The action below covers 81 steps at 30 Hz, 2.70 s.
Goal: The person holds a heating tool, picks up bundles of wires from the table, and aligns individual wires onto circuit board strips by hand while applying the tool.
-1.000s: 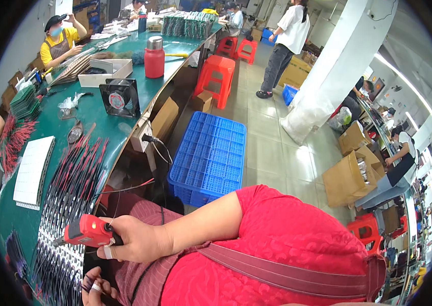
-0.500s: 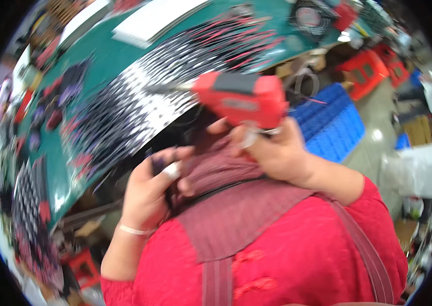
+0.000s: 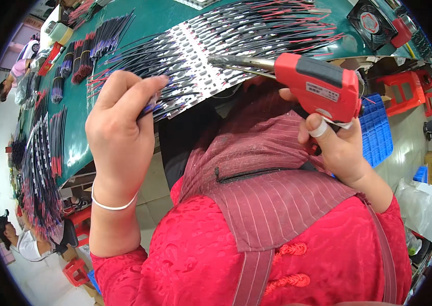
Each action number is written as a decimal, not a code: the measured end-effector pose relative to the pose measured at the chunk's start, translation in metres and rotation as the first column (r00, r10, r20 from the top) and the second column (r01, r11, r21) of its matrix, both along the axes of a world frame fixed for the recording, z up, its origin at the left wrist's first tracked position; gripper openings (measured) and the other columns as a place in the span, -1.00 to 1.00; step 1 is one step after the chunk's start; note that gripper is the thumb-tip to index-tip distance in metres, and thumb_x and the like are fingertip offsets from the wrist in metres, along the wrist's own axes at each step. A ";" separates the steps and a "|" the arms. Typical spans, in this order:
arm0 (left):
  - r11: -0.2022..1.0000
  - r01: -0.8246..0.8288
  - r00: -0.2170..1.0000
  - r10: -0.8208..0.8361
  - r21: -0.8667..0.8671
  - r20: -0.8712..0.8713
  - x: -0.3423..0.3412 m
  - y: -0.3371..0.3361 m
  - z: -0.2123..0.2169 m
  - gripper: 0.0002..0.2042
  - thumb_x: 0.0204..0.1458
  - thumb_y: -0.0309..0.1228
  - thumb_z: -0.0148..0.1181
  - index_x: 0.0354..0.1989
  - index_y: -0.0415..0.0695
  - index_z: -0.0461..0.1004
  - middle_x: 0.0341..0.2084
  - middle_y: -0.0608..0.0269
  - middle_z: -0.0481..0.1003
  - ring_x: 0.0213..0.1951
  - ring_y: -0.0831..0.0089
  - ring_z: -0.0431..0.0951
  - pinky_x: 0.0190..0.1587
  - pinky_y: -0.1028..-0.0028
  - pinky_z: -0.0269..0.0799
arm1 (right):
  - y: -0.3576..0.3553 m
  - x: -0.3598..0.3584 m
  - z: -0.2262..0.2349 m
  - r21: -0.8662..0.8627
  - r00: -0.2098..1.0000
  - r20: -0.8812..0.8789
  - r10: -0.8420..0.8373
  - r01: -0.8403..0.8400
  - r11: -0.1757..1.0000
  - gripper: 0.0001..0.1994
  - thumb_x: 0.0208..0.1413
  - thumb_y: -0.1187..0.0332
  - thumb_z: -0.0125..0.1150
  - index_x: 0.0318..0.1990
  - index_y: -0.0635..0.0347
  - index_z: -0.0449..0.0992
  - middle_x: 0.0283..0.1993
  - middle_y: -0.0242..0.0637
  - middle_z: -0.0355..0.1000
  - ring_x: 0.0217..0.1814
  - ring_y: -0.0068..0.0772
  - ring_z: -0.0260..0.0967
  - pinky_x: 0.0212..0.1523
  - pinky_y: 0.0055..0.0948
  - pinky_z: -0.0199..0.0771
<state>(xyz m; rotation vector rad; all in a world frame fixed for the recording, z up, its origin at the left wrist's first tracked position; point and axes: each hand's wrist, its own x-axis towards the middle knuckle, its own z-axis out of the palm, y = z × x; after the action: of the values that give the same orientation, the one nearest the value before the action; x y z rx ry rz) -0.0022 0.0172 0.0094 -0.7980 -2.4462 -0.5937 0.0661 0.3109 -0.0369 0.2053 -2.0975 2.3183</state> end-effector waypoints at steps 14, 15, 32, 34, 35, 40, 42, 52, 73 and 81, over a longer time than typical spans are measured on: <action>0.957 0.115 0.981 -0.153 -0.268 -0.122 -0.021 0.012 -0.040 -0.77 -0.19 -0.62 0.23 -0.29 -0.16 0.61 -0.41 0.24 0.44 -0.38 0.28 0.48 -0.36 0.36 0.45 | 0.008 0.010 0.003 0.056 0.995 0.099 -0.002 -0.004 0.998 -0.78 0.19 0.51 0.27 -0.02 0.33 0.53 -0.30 -0.35 0.52 -0.37 -0.62 0.43 -0.35 -0.59 0.47; 0.954 0.107 0.978 -0.152 -0.281 -0.141 -0.022 0.012 -0.039 -0.77 -0.19 -0.62 0.23 -0.29 -0.16 0.61 -0.41 0.25 0.44 -0.38 0.29 0.48 -0.36 0.36 0.45 | 0.008 0.010 0.003 0.056 0.995 0.099 -0.001 -0.004 0.998 -0.78 0.19 0.51 0.27 -0.02 0.33 0.53 -0.30 -0.35 0.52 -0.37 -0.62 0.43 -0.35 -0.59 0.47; 0.958 0.126 0.989 -0.140 -0.256 -0.038 -0.023 0.012 -0.041 -0.69 -0.26 -0.72 0.22 -0.27 -0.17 0.62 -0.40 0.17 0.47 -0.33 0.21 0.53 -0.29 0.33 0.46 | 0.003 0.002 0.008 0.118 0.999 0.036 0.018 -0.022 0.993 -0.77 0.16 0.52 0.28 -0.02 0.33 0.53 -0.25 -0.34 0.56 -0.28 -0.61 0.46 -0.26 -0.56 0.47; 0.959 0.126 0.990 -0.140 -0.254 -0.037 -0.023 0.012 -0.041 -0.70 -0.25 -0.72 0.21 -0.28 -0.17 0.62 -0.40 0.17 0.47 -0.34 0.21 0.54 -0.30 0.33 0.46 | 0.003 0.001 0.008 0.116 0.999 0.042 0.034 -0.038 0.993 -0.76 0.17 0.54 0.27 -0.01 0.33 0.52 -0.23 -0.32 0.56 -0.26 -0.61 0.46 -0.23 -0.55 0.48; 0.959 0.128 0.989 -0.141 -0.255 -0.035 -0.023 0.012 -0.041 -0.69 -0.26 -0.72 0.22 -0.28 -0.17 0.62 -0.40 0.17 0.47 -0.33 0.21 0.54 -0.30 0.33 0.46 | 0.003 0.000 0.009 0.113 0.998 0.048 0.049 -0.054 0.992 -0.75 0.17 0.55 0.26 0.00 0.33 0.52 -0.20 -0.31 0.56 -0.23 -0.60 0.47 -0.21 -0.54 0.49; 0.951 0.137 0.984 -0.164 -0.279 -0.076 -0.026 0.011 -0.043 -0.79 -0.19 -0.61 0.23 -0.32 -0.15 0.59 -0.41 0.25 0.44 -0.37 0.28 0.50 -0.33 0.35 0.45 | -0.001 -0.004 0.009 0.114 0.999 -0.016 0.049 -0.047 0.992 -0.72 0.16 0.57 0.25 0.04 0.33 0.51 -0.07 -0.26 0.55 -0.09 -0.55 0.47 -0.08 -0.51 0.50; 0.958 0.088 0.988 -0.120 -0.273 -0.102 -0.027 0.013 -0.039 -0.76 -0.21 -0.61 0.23 -0.29 -0.14 0.61 -0.41 0.26 0.44 -0.37 0.29 0.49 -0.34 0.36 0.45 | -0.001 -0.006 0.008 0.117 0.998 -0.030 0.062 -0.058 0.991 -0.71 0.16 0.57 0.26 0.05 0.32 0.50 -0.03 -0.25 0.55 -0.05 -0.53 0.47 -0.04 -0.50 0.49; 0.902 0.113 0.993 -0.121 -0.417 0.008 -0.038 0.011 -0.023 -0.57 -0.38 -0.68 0.28 -0.21 -0.07 0.63 -0.38 0.28 0.46 -0.28 0.25 0.49 -0.23 0.31 0.46 | -0.007 -0.011 0.000 0.094 0.998 -0.034 0.057 -0.053 0.994 -0.70 0.13 0.58 0.29 0.04 0.31 0.52 -0.04 -0.24 0.56 -0.03 -0.48 0.49 0.02 -0.45 0.49; 0.887 0.177 0.984 -0.155 -0.426 0.087 -0.044 0.011 -0.022 -0.64 -0.30 -0.67 0.26 -0.22 -0.13 0.59 -0.37 0.22 0.44 -0.25 0.20 0.51 -0.20 0.27 0.47 | -0.010 -0.017 -0.013 0.219 0.976 -0.190 0.109 -0.066 0.974 -0.68 0.11 0.59 0.29 0.04 0.32 0.47 -0.14 -0.29 0.53 -0.14 -0.55 0.53 -0.07 -0.53 0.54; 0.888 0.171 0.985 -0.164 -0.427 0.053 -0.044 0.013 -0.026 -0.70 -0.24 -0.66 0.21 -0.25 -0.16 0.58 -0.37 0.23 0.43 -0.28 0.23 0.50 -0.23 0.30 0.48 | -0.012 -0.012 -0.007 0.116 0.993 -0.077 0.085 -0.076 0.990 -0.68 0.10 0.60 0.31 0.03 0.33 0.46 -0.19 -0.33 0.51 -0.15 -0.57 0.51 -0.08 -0.53 0.54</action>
<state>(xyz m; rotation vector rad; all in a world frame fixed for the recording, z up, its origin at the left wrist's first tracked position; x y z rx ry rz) -0.0459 0.0302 -0.0162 -1.1911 -2.5755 -0.1068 0.0541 0.2994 -0.0436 0.3868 -2.2220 2.1929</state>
